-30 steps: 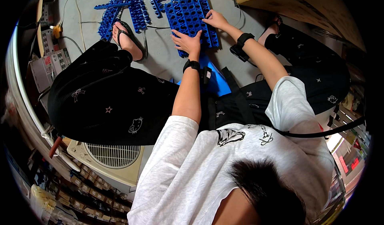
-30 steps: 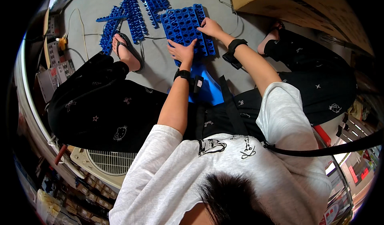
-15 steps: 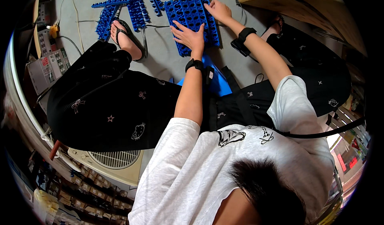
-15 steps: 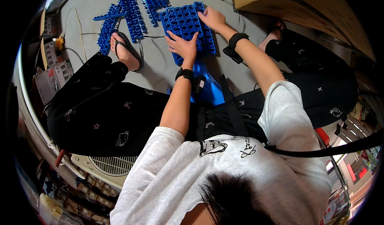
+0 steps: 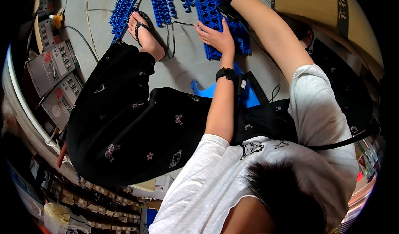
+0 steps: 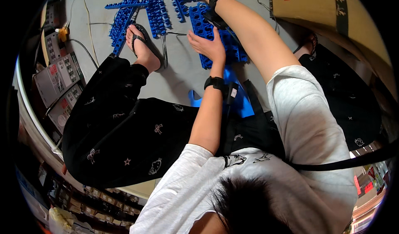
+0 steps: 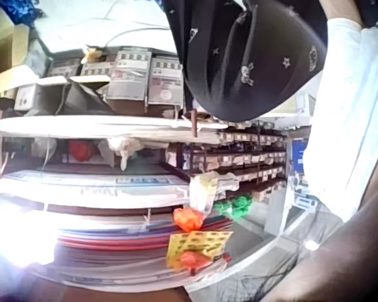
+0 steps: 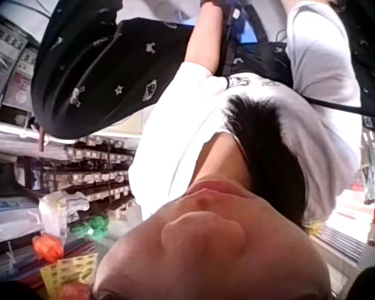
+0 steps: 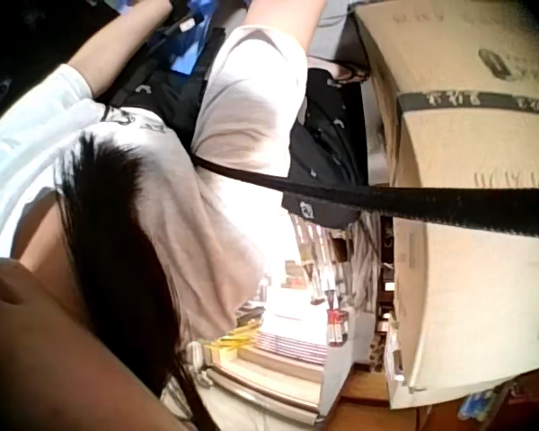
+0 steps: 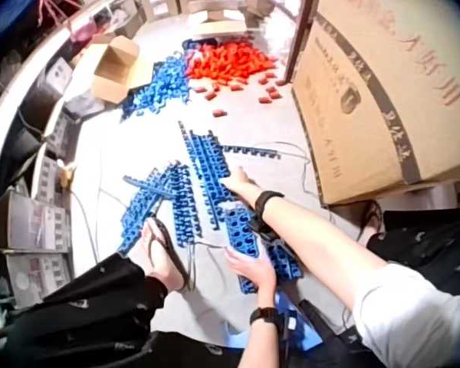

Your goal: Assembling small blue plastic interlocking components by hand while seated on the floor.

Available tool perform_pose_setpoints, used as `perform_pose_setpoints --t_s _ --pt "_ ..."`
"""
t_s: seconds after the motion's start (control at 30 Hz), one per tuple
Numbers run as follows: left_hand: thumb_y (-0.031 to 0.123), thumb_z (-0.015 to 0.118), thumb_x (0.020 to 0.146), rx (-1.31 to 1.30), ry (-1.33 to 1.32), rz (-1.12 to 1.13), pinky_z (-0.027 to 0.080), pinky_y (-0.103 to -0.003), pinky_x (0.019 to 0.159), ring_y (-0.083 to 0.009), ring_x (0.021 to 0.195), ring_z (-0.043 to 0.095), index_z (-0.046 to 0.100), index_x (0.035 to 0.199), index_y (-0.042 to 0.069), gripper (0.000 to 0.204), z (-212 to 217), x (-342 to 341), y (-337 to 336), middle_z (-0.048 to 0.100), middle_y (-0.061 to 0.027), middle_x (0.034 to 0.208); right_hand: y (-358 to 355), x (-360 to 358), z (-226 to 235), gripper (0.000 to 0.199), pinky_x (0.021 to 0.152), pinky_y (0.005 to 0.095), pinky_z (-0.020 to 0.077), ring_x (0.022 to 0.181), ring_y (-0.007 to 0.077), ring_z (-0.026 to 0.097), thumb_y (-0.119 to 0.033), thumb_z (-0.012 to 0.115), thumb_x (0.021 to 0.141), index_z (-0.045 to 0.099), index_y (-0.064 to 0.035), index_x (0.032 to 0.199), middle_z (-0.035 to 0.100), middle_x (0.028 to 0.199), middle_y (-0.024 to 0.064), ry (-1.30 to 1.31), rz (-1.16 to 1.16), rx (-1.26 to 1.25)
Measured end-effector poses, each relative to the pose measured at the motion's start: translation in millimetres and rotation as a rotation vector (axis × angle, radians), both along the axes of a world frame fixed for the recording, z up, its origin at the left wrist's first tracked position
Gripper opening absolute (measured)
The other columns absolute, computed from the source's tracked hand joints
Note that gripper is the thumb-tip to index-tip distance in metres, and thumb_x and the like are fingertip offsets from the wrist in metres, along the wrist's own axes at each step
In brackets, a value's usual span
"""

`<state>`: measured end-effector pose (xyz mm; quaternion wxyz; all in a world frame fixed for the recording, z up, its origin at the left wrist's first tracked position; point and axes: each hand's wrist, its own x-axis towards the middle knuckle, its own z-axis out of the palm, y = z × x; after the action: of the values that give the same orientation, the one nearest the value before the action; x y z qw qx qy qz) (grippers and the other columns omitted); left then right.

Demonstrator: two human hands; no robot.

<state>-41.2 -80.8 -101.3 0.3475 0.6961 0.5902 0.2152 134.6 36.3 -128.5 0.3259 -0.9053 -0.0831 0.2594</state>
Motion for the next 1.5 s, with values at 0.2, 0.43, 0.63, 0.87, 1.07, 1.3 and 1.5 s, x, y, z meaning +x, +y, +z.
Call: perform_pose_setpoints --t_s 0.2,0.43,0.63,0.87,1.07,1.3,1.5 --pt "0.034 0.061 0.076 -0.072 -0.043 0.066 0.020 -0.045 0.098 -0.0363 0.120 0.027 0.025 0.126 -0.006 0.073 2.3 4.6 8.9 0.029 -0.0224 0.127 18.2 -3.6 1.9 0.046 0.071 0.0377 0.0475 0.082 0.0322 0.060 -0.035 0.063 0.068 0.059 0.0026 0.094 0.061 0.089 0.0213 0.140 0.139 -0.079" --pt "0.032 0.057 0.079 -0.088 -0.084 0.099 0.023 -0.045 0.096 -0.0368 0.116 0.030 0.026 0.125 -0.006 0.067 5.5 6.0 11.6 0.031 -0.0220 0.125 23.0 0.8 -14.6 0.042 0.069 0.0410 0.0462 0.080 0.0360 0.059 -0.034 0.058 0.074 0.058 0.0044 0.092 0.059 0.086 0.0253 -0.100 0.371 -0.082" --pt "0.030 0.054 0.082 -0.107 -0.200 0.144 0.028 -0.045 0.092 -0.0373 0.113 0.034 0.026 0.125 -0.004 0.062 17.8 7.8 22.8 0.031 -0.0213 0.124 8.4 10.3 -5.4 0.035 0.068 0.0439 0.0452 0.078 0.0387 0.058 -0.027 0.047 0.082 0.055 0.0056 0.089 0.058 0.081 0.0267 -0.298 0.327 -0.033" --pt "0.029 0.054 0.083 -0.079 -0.425 0.136 0.036 -0.041 0.088 -0.0358 0.105 0.042 0.036 0.116 -0.005 0.051 30.8 8.8 33.1 0.036 -0.0225 0.116 -15.0 2.8 54.3 0.034 0.069 0.0466 0.0460 0.084 0.0384 0.057 -0.025 0.044 0.083 0.047 0.0023 0.103 0.057 0.089 0.0273 -0.424 0.266 -0.117" --pt "0.044 0.038 0.089 -0.675 -1.043 0.109 0.043 -0.027 0.073 -0.0205 0.089 0.056 0.046 0.109 -0.004 0.052 28.1 9.5 71.9 0.058 -0.0150 0.098 -77.8 -64.6 105.2 0.036 0.042 0.0251 0.0377 0.044 0.0121 0.048 -0.038 0.051 0.085 0.054 -0.0033 0.077 0.050 0.055 0.0026 0.084 0.398 0.495" --pt "0.033 0.048 0.088 -0.757 -1.282 -0.126 0.050 -0.025 0.062 -0.0202 0.076 0.062 0.054 0.091 -0.003 0.036 81.8 28.2 63.8 0.062 -0.0125 0.090 -173.6 -102.8 135.6 0.039 0.037 0.0200 0.0303 0.041 0.0055 0.038 -0.042 0.042 0.089 0.049 -0.0062 0.075 0.042 0.053 -0.0020 0.304 0.290 0.587" --pt "0.030 0.061 0.081 -0.777 -1.125 -0.082 0.039 -0.020 0.047 -0.0068 0.055 0.047 0.057 0.080 0.005 0.025 88.5 20.6 56.1 0.049 0.0029 0.066 -183.4 -105.7 137.9 0.038 0.037 0.0205 0.0351 0.041 0.0071 0.045 -0.041 0.041 0.089 0.048 -0.0049 0.077 0.049 0.056 0.0015 0.233 0.265 0.613"
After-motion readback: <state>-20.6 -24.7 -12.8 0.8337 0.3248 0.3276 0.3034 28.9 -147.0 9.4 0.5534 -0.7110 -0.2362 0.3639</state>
